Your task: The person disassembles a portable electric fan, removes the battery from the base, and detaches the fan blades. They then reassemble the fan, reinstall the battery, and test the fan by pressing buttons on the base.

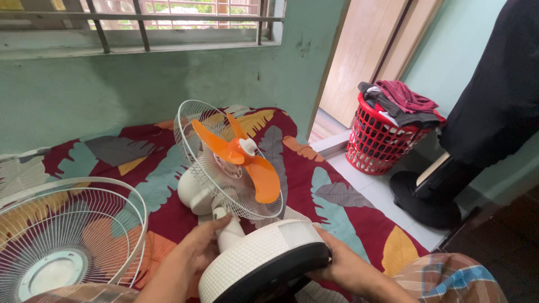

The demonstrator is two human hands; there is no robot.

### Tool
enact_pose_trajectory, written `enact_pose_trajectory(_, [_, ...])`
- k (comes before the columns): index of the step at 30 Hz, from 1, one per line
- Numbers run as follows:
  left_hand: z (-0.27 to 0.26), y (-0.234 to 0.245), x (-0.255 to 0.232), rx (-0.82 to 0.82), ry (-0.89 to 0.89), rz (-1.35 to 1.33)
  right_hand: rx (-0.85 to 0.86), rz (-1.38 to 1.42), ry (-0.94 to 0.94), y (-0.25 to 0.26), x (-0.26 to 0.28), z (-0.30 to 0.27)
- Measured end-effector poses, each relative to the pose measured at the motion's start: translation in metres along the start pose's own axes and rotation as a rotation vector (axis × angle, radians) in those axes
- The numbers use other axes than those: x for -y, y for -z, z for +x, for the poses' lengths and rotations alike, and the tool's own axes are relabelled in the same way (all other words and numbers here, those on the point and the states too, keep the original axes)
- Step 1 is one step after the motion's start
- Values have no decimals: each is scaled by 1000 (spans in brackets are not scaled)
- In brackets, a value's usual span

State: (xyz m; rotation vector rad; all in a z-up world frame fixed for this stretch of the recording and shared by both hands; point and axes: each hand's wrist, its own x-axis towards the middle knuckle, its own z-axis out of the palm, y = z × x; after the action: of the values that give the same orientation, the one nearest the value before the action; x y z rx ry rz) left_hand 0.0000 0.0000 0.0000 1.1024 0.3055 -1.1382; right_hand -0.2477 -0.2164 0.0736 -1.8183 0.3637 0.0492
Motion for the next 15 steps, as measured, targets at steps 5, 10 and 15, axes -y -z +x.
enact_pose_trajectory(5, [-3,-5,5,64,-46,-49,4,103,-52,-1,-7,5])
enact_pose_trajectory(10, [-4,-11,15,-26,-250,-40,10,225,-23,-5,3,-6])
enact_pose_trajectory(15, [-32,-21,-2,14,-543,-18,-21,275,120,1,34,-36])
